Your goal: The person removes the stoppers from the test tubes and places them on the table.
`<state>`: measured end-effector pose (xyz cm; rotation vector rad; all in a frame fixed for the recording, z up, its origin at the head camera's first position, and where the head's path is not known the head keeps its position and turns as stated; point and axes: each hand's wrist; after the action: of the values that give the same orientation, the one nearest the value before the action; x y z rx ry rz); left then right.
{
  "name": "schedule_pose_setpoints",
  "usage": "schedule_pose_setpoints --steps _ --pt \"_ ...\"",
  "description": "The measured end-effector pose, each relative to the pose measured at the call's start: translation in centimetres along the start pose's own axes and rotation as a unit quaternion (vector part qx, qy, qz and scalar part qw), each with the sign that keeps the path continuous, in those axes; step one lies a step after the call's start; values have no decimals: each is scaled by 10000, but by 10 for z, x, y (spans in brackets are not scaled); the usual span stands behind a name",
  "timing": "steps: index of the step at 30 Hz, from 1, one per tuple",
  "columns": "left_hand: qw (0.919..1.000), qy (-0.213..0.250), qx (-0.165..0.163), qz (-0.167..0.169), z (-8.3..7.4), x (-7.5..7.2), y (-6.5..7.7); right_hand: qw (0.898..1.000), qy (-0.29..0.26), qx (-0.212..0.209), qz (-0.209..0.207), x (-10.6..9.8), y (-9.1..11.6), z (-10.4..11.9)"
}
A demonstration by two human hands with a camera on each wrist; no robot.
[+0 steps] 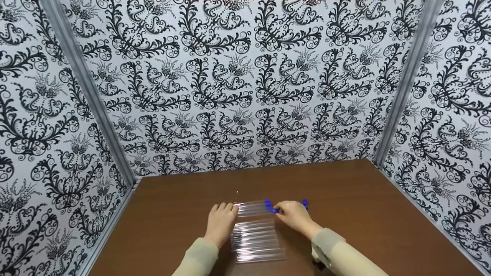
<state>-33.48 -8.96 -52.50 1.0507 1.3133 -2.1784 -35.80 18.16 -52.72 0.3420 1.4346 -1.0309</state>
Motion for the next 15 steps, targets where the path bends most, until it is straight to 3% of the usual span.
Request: schedule_pose_setpoints --steps 3,10,15 --pt "9999 6 -39 147 -1 2 0 10000 17 -85 -33 1 0 -2" --pt "9961 50 -112 879 -6 -1 -2 9999 71 -50 100 4 3 -6" --pt "9960 19 -29 888 -7 0 -3 9997 161 -165 22 5 5 -7"
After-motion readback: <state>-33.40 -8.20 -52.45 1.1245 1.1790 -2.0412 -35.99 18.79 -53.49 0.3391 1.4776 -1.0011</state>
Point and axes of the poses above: each hand's wrist, its own y-axis away from the middle knuckle, its own x-axis out of the palm, z = x × y, and after that the axes turned 12 degrees about z, right-handed
